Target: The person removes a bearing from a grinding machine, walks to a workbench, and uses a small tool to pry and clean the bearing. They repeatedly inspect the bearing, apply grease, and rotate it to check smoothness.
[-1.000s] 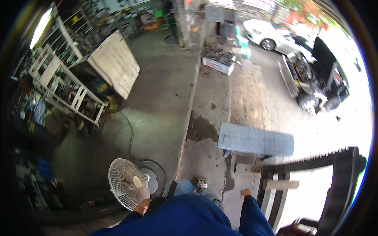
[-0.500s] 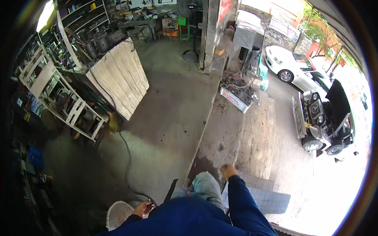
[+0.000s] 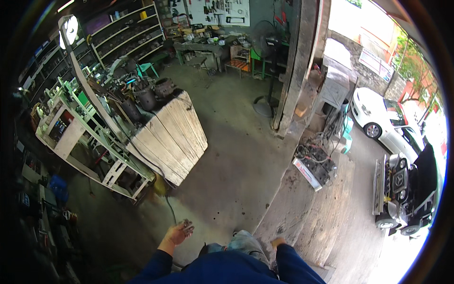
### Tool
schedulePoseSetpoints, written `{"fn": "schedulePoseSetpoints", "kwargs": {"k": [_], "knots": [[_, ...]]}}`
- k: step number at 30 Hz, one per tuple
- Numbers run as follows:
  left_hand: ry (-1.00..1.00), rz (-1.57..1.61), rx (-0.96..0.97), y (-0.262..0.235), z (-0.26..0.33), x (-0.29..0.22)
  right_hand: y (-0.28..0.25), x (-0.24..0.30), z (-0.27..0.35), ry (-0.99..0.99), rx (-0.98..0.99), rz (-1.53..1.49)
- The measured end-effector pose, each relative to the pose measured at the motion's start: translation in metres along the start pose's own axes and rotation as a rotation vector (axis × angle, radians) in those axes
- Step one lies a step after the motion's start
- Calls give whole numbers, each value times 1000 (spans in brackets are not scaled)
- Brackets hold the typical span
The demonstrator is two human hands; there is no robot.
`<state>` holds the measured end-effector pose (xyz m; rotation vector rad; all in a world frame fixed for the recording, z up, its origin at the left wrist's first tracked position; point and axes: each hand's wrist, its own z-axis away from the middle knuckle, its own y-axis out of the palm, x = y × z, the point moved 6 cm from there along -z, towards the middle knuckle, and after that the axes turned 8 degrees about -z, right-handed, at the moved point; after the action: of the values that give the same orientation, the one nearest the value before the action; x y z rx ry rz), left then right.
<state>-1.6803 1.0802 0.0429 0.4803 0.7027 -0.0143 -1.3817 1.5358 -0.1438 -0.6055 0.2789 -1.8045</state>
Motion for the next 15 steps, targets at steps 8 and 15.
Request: {"fn": "schedulePoseSetpoints", "kwargs": {"k": [8,15], "knots": [[308,96,92,136,-31,-246,-418,41,-16,8,-779,-1022],[353,121,369,219,-106,-393,-456,47,-96,143,-756,-844]]}}
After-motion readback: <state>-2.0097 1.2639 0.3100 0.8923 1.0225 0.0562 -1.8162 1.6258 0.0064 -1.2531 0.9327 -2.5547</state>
